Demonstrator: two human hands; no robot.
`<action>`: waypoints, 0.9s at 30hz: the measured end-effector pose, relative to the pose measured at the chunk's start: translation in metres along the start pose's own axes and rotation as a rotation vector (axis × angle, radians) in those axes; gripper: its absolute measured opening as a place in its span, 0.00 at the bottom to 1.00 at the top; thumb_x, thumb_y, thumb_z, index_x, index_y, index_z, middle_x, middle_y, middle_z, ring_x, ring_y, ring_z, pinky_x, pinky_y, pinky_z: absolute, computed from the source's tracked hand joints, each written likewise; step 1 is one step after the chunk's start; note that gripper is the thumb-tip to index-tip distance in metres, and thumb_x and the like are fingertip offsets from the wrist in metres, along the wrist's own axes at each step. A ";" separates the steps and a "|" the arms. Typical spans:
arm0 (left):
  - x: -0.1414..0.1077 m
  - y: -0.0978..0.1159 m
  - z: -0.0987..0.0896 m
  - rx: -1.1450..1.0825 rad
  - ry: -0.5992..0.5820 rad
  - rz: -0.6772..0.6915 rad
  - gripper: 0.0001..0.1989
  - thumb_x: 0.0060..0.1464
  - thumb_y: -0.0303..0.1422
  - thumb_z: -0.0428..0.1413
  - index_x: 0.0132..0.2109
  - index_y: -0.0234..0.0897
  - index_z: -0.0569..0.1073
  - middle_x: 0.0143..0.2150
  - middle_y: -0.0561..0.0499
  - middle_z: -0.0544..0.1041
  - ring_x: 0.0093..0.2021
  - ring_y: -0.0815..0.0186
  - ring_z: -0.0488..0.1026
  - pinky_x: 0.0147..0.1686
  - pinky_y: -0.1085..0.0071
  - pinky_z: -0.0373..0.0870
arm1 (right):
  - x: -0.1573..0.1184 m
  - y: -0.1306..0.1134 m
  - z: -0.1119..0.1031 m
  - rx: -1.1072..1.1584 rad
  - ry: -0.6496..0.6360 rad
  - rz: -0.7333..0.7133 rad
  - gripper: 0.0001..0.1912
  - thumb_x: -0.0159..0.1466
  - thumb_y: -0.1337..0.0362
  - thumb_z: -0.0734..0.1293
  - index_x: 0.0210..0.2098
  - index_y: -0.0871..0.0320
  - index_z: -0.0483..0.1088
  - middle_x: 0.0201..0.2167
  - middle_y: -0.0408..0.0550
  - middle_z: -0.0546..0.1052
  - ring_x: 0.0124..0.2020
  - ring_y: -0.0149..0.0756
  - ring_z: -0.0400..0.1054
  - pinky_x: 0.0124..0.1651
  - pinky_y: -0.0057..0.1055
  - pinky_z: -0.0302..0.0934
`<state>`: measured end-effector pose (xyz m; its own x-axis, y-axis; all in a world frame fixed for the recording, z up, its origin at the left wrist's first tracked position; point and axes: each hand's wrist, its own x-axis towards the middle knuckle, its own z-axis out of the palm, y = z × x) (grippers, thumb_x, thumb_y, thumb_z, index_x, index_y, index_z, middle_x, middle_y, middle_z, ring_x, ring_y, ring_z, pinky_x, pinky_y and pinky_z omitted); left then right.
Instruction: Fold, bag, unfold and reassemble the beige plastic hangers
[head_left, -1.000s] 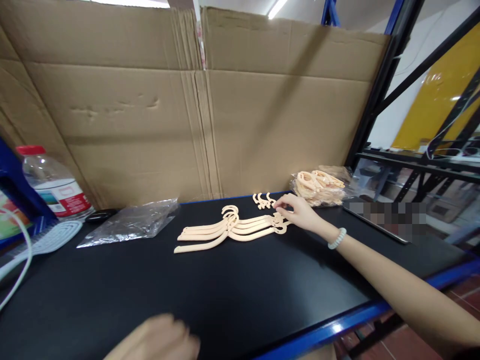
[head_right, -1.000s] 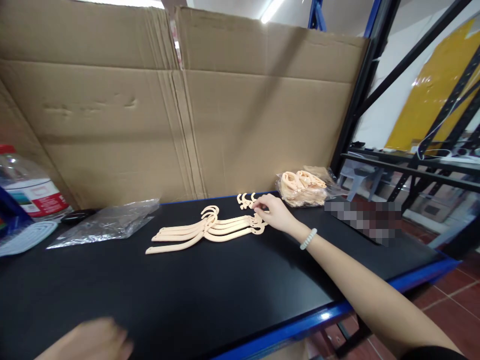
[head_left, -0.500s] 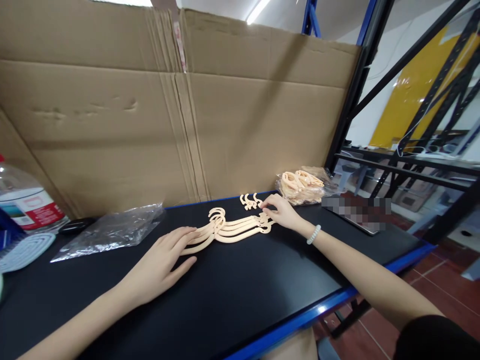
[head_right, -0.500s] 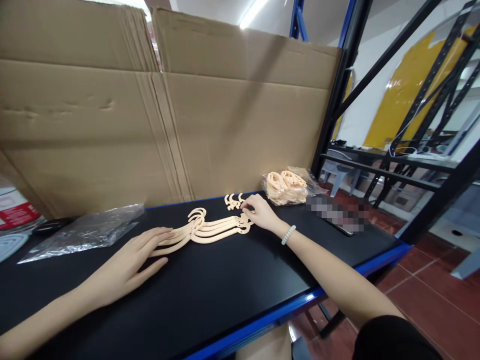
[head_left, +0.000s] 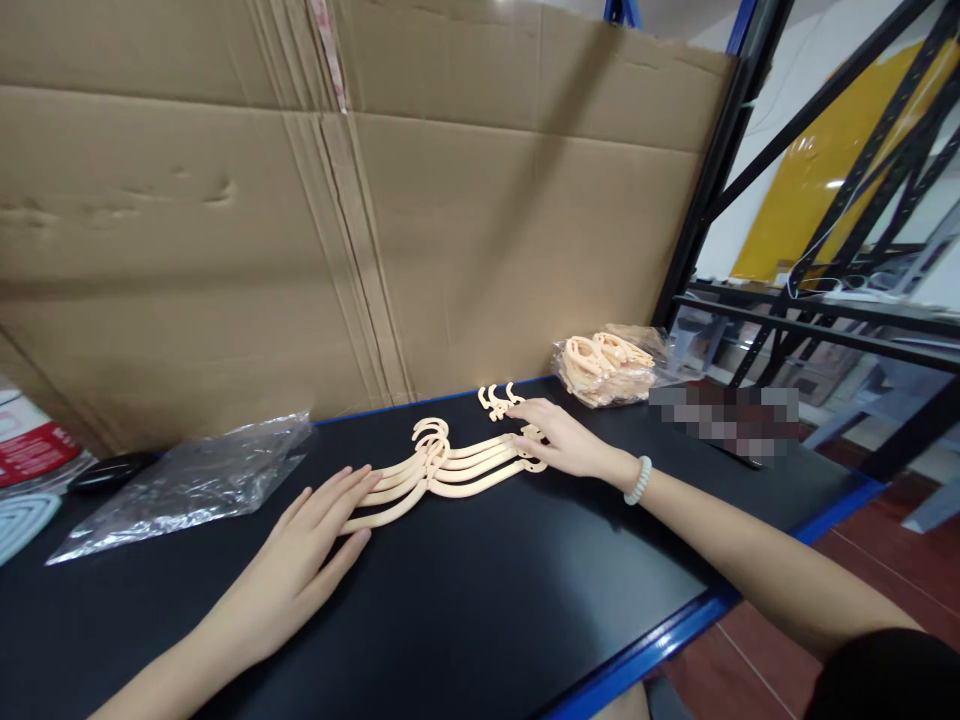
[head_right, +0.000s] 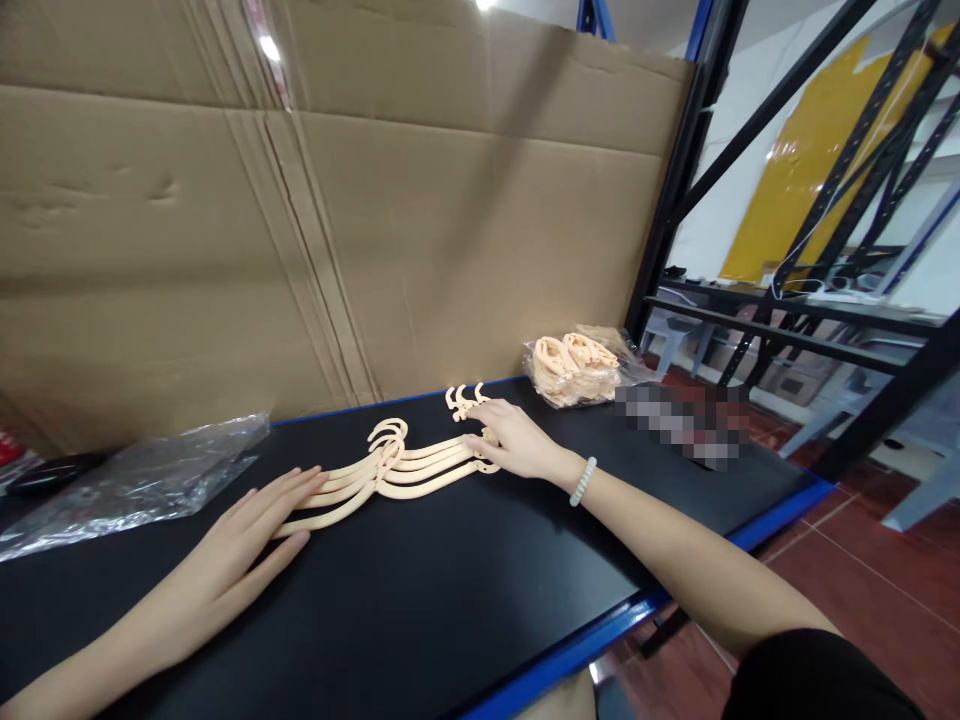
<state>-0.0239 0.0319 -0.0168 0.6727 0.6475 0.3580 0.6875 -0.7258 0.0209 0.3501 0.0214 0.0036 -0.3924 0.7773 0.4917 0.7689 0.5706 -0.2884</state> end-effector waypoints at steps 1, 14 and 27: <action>0.000 0.000 0.000 0.007 -0.014 -0.003 0.27 0.64 0.41 0.44 0.68 0.50 0.48 0.67 0.49 0.59 0.66 0.54 0.55 0.61 0.46 0.56 | -0.001 -0.005 0.001 -0.050 -0.052 -0.006 0.26 0.66 0.54 0.60 0.61 0.59 0.60 0.59 0.58 0.66 0.62 0.48 0.55 0.61 0.48 0.52; 0.000 -0.002 0.004 0.037 -0.028 0.000 0.31 0.64 0.41 0.44 0.69 0.51 0.41 0.69 0.52 0.54 0.66 0.52 0.55 0.60 0.49 0.60 | -0.001 -0.030 0.000 -0.209 -0.223 -0.067 0.33 0.68 0.50 0.55 0.66 0.64 0.51 0.66 0.61 0.54 0.67 0.51 0.45 0.65 0.52 0.42; -0.002 -0.003 0.005 0.040 -0.013 -0.016 0.30 0.64 0.42 0.43 0.69 0.51 0.43 0.70 0.51 0.53 0.67 0.53 0.54 0.60 0.49 0.59 | -0.136 0.118 -0.146 -0.565 0.230 0.702 0.16 0.58 0.70 0.57 0.28 0.59 0.77 0.39 0.58 0.77 0.42 0.45 0.70 0.46 0.36 0.60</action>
<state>-0.0254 0.0340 -0.0224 0.6648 0.6623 0.3456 0.7086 -0.7055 -0.0111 0.5683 -0.0556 0.0226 0.3196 0.7891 0.5246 0.9475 -0.2719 -0.1682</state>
